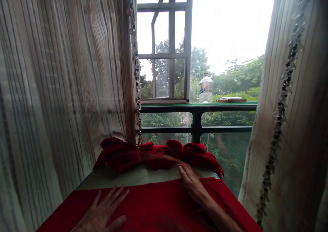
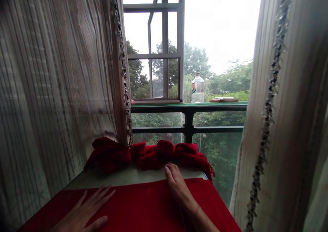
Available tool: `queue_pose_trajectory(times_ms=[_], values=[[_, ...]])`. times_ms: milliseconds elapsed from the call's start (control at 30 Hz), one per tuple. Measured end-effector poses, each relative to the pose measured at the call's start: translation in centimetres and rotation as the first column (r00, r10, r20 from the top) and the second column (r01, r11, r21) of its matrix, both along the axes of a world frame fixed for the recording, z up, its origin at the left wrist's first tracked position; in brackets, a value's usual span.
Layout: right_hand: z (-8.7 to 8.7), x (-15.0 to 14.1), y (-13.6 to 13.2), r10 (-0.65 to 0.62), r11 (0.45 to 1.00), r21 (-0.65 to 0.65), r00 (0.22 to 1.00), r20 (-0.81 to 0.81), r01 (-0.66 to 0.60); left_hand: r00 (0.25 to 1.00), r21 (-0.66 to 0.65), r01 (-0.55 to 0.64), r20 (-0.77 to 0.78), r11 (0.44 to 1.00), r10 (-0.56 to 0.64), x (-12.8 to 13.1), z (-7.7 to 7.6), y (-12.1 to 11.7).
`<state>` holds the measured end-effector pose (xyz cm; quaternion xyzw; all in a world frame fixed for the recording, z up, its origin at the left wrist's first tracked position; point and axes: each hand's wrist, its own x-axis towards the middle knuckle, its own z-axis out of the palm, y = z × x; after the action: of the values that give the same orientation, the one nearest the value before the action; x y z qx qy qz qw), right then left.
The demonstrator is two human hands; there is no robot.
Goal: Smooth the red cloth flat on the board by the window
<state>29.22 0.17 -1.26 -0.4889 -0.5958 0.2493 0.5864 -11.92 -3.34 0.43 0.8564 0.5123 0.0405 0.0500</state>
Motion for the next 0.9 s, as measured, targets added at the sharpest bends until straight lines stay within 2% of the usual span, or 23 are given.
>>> queue_pose_trajectory(times_ms=[133,300,433,600,700,800,900], values=[[0.1,-0.5,-0.5,0.031,0.999,0.005,0.993,0.116,-0.032,0.999,0.045,0.031,0.020,0.999,-0.031,1.2,0.5,1.1],[-0.1,-0.1,-1.2,0.042,0.999,-0.027,0.961,0.272,-0.036,0.983,0.178,0.162,0.057,0.970,-0.175,6.4,0.8,0.9],[-0.3,0.3,-1.6,0.066,0.995,-0.089,0.921,0.383,-0.034,0.937,0.080,0.333,0.087,0.939,-0.340,10.2,0.5,0.4],[0.4,0.6,-2.1,0.089,0.990,-0.141,0.863,0.497,-0.020,0.961,0.065,0.266,0.053,0.962,-0.270,12.0,1.1,1.2],[1.0,0.6,-2.4,0.097,0.986,-0.165,0.827,0.555,-0.005,0.955,0.051,0.292,0.037,0.955,-0.294,13.2,1.7,1.4],[1.3,0.7,-2.6,0.094,0.985,-0.170,0.797,0.596,0.010,0.930,0.105,0.357,0.052,0.928,-0.364,14.5,0.9,0.9],[1.3,0.9,-2.6,0.101,0.985,-0.170,0.769,0.631,0.011,0.929,0.155,0.356,0.044,0.921,-0.367,15.2,-0.3,0.7]])
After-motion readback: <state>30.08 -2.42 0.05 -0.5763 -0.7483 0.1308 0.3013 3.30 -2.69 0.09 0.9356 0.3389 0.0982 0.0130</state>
